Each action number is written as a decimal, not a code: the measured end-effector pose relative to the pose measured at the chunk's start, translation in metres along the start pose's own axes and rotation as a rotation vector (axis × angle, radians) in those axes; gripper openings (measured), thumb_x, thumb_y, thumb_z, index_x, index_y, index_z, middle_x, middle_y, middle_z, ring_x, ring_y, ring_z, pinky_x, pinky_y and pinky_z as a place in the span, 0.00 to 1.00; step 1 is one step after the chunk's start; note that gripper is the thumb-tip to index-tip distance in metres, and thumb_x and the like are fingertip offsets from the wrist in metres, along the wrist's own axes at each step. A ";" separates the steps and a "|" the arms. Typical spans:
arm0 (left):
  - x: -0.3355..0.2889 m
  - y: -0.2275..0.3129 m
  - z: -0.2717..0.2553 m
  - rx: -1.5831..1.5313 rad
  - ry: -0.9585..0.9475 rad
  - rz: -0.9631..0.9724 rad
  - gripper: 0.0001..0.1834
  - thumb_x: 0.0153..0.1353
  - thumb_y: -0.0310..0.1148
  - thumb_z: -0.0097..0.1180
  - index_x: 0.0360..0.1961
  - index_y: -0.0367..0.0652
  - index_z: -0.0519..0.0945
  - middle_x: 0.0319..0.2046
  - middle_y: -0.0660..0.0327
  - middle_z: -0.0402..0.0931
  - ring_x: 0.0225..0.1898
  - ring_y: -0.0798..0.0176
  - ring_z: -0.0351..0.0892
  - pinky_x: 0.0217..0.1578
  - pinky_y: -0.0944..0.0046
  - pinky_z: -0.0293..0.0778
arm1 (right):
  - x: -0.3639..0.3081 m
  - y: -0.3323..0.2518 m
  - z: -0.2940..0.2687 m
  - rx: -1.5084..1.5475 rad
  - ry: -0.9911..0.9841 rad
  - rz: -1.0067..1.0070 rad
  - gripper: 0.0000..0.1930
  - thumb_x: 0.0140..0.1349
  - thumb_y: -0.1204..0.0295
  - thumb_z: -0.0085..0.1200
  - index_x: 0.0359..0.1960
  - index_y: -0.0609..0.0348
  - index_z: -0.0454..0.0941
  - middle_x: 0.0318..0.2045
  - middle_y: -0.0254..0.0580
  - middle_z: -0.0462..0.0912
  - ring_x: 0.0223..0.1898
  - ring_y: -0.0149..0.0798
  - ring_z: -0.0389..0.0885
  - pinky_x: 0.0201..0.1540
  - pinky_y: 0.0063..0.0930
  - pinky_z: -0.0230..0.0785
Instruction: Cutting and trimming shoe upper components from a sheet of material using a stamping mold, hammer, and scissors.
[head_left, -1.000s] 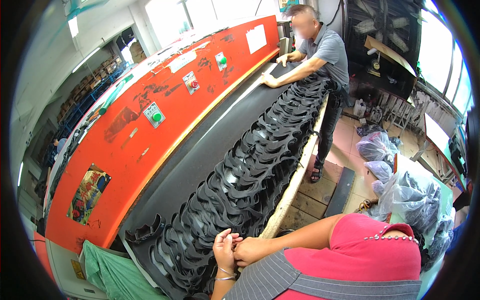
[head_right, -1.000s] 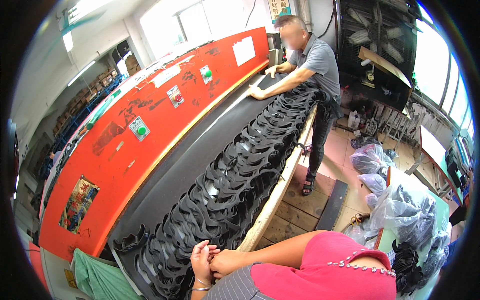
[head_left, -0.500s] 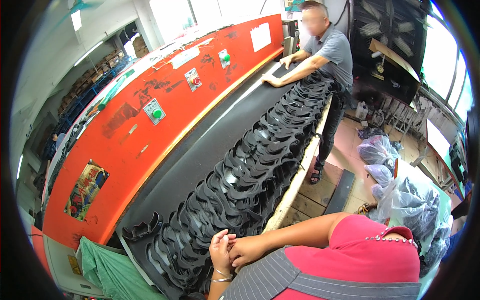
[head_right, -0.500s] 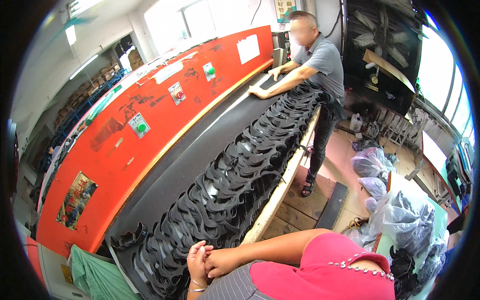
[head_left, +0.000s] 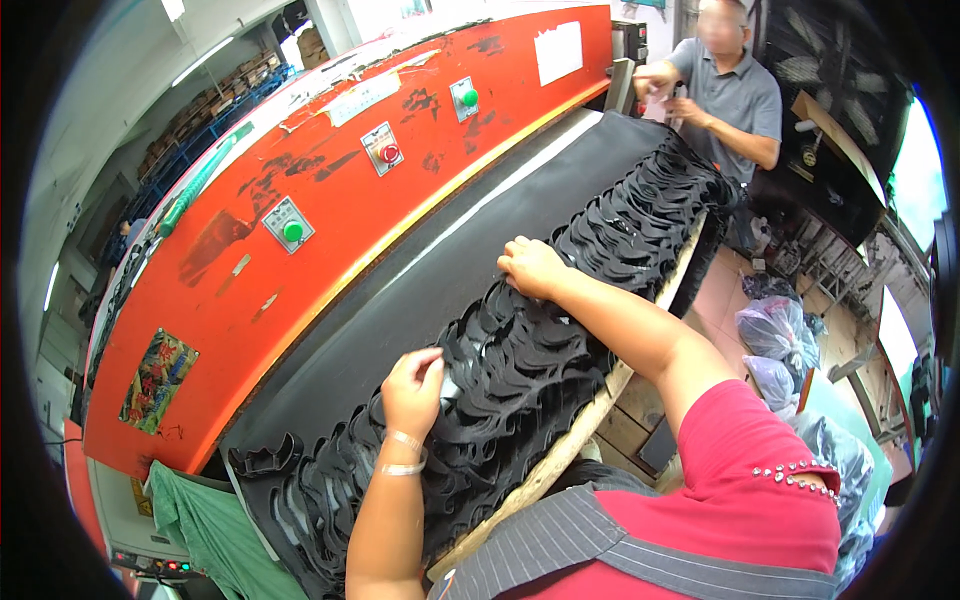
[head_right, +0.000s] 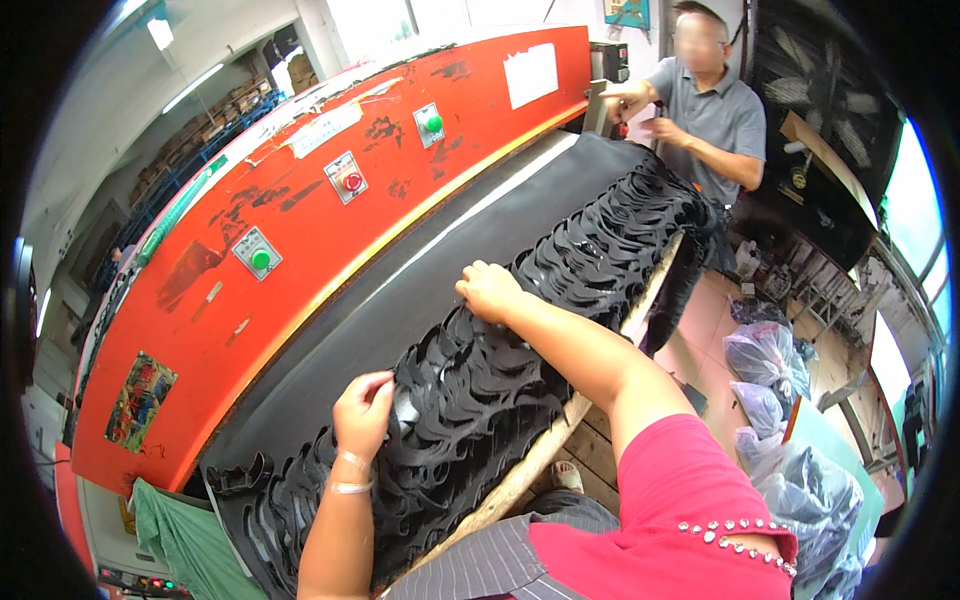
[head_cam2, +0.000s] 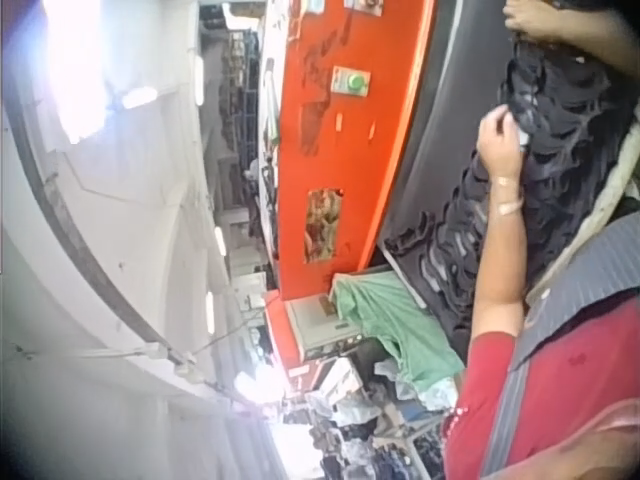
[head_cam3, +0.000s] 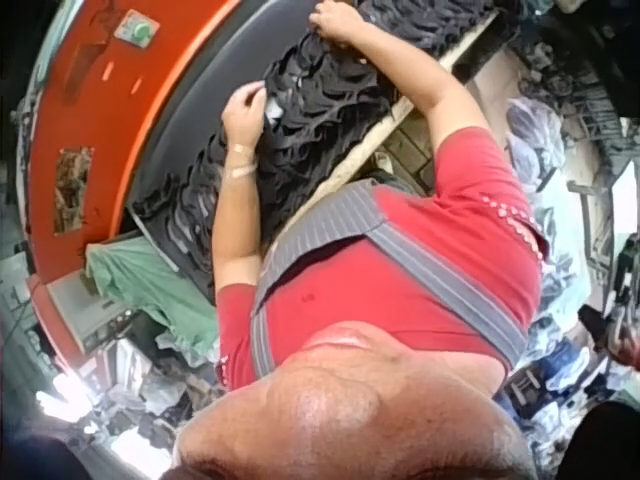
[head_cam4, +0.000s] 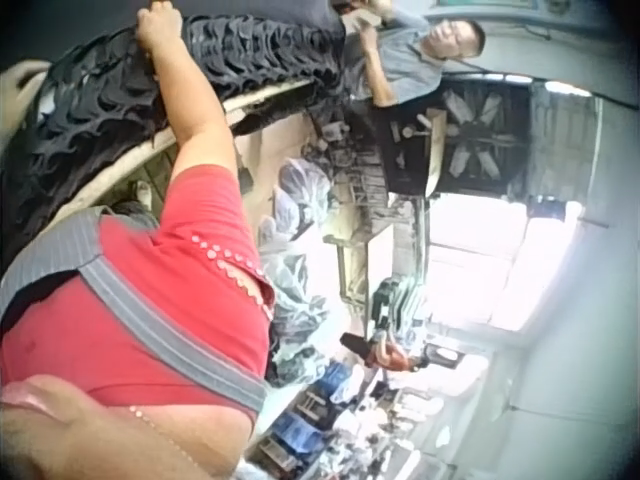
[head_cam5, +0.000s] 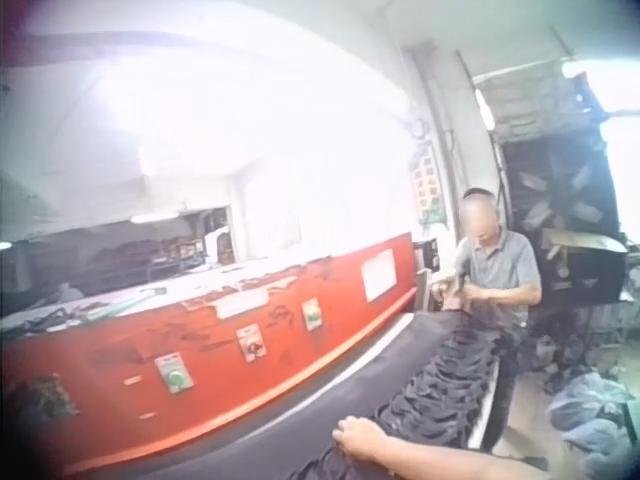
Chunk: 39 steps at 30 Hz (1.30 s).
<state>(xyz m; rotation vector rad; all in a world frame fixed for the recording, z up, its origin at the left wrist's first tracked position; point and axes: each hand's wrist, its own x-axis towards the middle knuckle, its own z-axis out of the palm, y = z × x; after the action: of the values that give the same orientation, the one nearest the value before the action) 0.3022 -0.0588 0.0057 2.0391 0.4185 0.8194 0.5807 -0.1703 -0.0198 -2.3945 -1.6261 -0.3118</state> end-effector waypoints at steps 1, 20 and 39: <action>0.019 -0.001 0.018 0.128 0.000 0.045 0.07 0.54 0.27 0.58 0.35 0.39 0.82 0.29 0.56 0.79 0.30 0.62 0.80 0.35 0.67 0.74 | 0.006 0.008 0.004 -0.097 -0.046 -0.139 0.14 0.51 0.63 0.60 0.40 0.47 0.80 0.42 0.34 0.77 0.49 0.40 0.72 0.47 0.35 0.67; 0.092 -0.071 0.086 0.355 0.018 -0.053 0.06 0.50 0.29 0.62 0.30 0.41 0.84 0.31 0.58 0.81 0.37 0.57 0.79 0.41 0.62 0.73 | 0.056 0.074 0.034 0.200 0.151 -0.662 0.07 0.54 0.64 0.54 0.24 0.51 0.75 0.27 0.31 0.74 0.36 0.36 0.73 0.35 0.30 0.66; 0.095 -0.054 0.116 0.691 0.127 0.330 0.09 0.45 0.27 0.64 0.31 0.47 0.81 0.30 0.65 0.77 0.37 0.59 0.76 0.42 0.59 0.68 | 0.077 0.063 0.010 0.781 -0.505 -0.731 0.21 0.52 0.62 0.61 0.47 0.56 0.79 0.44 0.48 0.79 0.51 0.49 0.73 0.56 0.38 0.64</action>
<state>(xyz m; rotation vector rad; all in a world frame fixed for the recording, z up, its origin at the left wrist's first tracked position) 0.4516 -0.0457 -0.0484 2.7554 0.4886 1.1144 0.6677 -0.1220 -0.0106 -1.2950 -2.2272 0.7462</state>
